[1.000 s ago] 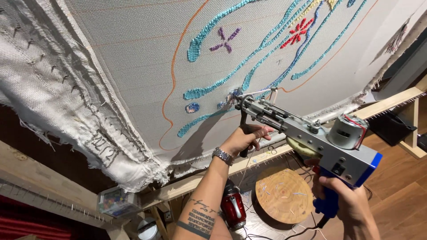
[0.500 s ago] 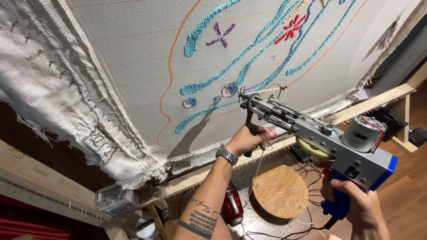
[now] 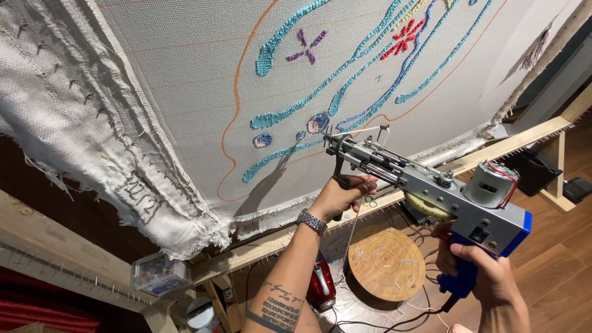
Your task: Using a tufting gun to sew yarn into a canvas rug frame.
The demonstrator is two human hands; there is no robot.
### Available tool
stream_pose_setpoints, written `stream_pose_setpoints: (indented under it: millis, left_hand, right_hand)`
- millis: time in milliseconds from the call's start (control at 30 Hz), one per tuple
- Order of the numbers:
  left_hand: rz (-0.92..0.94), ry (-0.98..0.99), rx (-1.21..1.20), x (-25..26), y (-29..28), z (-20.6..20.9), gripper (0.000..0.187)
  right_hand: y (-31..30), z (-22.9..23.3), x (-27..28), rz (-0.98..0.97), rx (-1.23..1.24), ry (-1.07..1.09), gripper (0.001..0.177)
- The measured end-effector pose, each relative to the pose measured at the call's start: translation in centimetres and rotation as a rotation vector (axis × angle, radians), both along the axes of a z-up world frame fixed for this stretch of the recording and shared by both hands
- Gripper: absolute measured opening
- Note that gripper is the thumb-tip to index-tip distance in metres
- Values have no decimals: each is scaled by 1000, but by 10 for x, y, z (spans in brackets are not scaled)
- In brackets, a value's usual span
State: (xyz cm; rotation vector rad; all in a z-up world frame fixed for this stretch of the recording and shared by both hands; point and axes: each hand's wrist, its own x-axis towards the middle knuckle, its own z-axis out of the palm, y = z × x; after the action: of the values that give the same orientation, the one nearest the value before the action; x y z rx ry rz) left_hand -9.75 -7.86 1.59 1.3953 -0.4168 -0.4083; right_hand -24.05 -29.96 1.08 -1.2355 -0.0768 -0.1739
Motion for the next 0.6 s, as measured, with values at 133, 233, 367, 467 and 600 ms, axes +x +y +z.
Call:
stream_pose_setpoints:
  millis: [133, 233, 367, 467, 600]
  left_hand:
    - [-15, 21, -31, 1, 1, 1, 23]
    - [3, 39, -33, 0, 3, 3, 16]
    - [14, 63, 22, -2, 6, 8, 20]
    - [6, 51, 20, -1, 6, 5, 22]
    - [-4, 51, -22, 2, 4, 0, 18]
  right_hand:
    - [4, 6, -2, -49, -29, 19, 24]
    - [4, 4, 0, -18, -1, 1, 34]
    - [5, 3, 0, -36, 0, 7, 32]
    - [7, 7, 1, -25, 7, 7, 39]
    - [0, -5, 4, -60, 39, 14, 36]
